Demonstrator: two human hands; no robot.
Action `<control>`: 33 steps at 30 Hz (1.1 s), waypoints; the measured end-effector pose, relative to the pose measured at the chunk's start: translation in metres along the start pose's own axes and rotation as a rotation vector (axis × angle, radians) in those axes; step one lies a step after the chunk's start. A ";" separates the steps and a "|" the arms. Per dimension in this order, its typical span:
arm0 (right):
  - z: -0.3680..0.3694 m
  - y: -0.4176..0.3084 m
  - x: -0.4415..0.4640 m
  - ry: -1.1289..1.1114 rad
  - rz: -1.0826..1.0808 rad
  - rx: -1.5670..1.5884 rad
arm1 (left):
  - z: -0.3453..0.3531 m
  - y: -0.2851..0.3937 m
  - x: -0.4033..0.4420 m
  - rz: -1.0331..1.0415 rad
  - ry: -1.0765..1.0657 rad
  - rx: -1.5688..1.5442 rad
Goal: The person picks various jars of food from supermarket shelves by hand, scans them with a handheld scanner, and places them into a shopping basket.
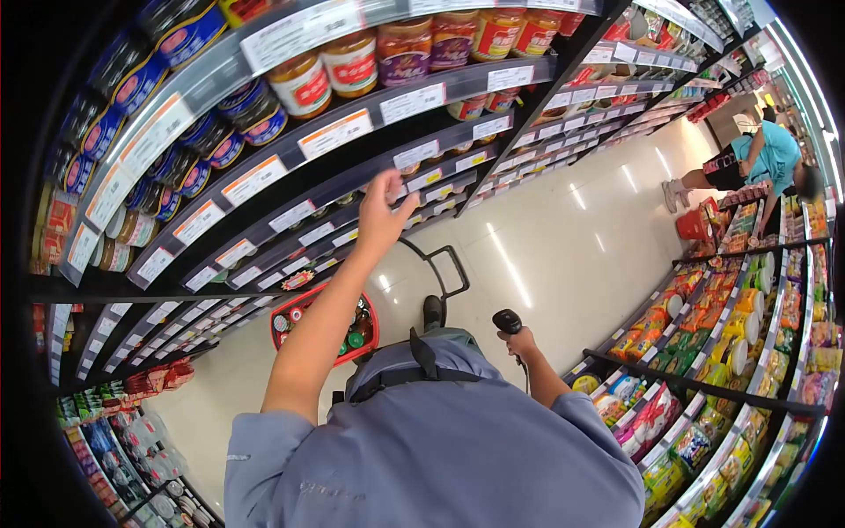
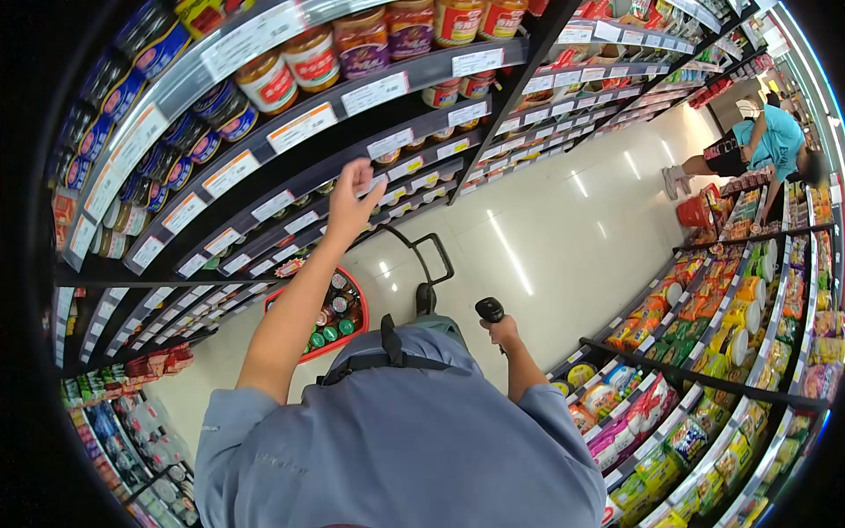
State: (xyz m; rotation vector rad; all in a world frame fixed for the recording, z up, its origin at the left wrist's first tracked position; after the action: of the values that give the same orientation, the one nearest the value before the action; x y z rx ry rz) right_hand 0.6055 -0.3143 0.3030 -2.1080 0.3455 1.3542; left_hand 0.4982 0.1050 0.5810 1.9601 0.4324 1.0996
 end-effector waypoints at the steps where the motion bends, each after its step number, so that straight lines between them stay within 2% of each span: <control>1: -0.012 -0.006 0.004 -0.004 -0.004 -0.003 | 0.015 0.016 0.024 0.069 0.041 0.010; 4: -0.044 -0.017 0.016 0.026 -0.001 -0.031 | 0.057 0.045 0.085 0.162 0.114 0.068; 7: -0.061 -0.011 0.028 -0.007 0.015 0.027 | 0.086 0.046 0.126 0.109 0.133 0.232; 9: -0.066 -0.002 0.033 -0.018 0.049 0.042 | 0.110 0.037 0.147 0.027 -0.006 0.305; 11: -0.066 0.007 0.034 -0.074 0.084 0.111 | 0.124 0.033 0.160 0.036 0.014 0.279; 15: -0.073 0.040 0.052 -0.032 0.094 -0.013 | 0.141 0.022 0.177 0.026 0.111 0.445; 17: -0.073 0.044 0.045 -0.011 0.137 -0.050 | 0.148 0.015 0.183 -0.118 0.024 0.343; 25: -0.091 0.038 0.051 -0.029 0.116 -0.015 | 0.152 0.009 0.191 -0.047 0.089 0.275; 28: -0.100 0.022 0.056 -0.017 0.099 -0.003 | 0.150 -0.001 0.193 -0.086 -0.030 0.256; 30: -0.103 0.010 0.059 -0.016 0.081 0.001 | 0.129 -0.009 0.186 -0.196 0.150 0.245; 31: -0.104 0.006 0.058 -0.014 0.063 0.007 | 0.123 -0.006 0.182 -0.197 0.152 0.247; 33: -0.101 -0.001 0.059 -0.031 0.062 0.004 | 0.104 -0.013 0.159 -0.367 0.280 -0.094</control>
State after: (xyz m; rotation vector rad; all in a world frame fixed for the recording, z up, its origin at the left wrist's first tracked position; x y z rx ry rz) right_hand 0.7062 -0.3699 0.2807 -2.0863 0.4030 1.4193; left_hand 0.6742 0.1614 0.6276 1.5686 0.8391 1.1309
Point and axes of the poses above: each hand's wrist, its own x-axis towards the middle knuckle, its own z-axis out of the palm, y = z × x, the point moved 8 cm from there along x, towards the middle knuckle, and after that the axes turned 14 degrees about z, right-handed, at the moved point
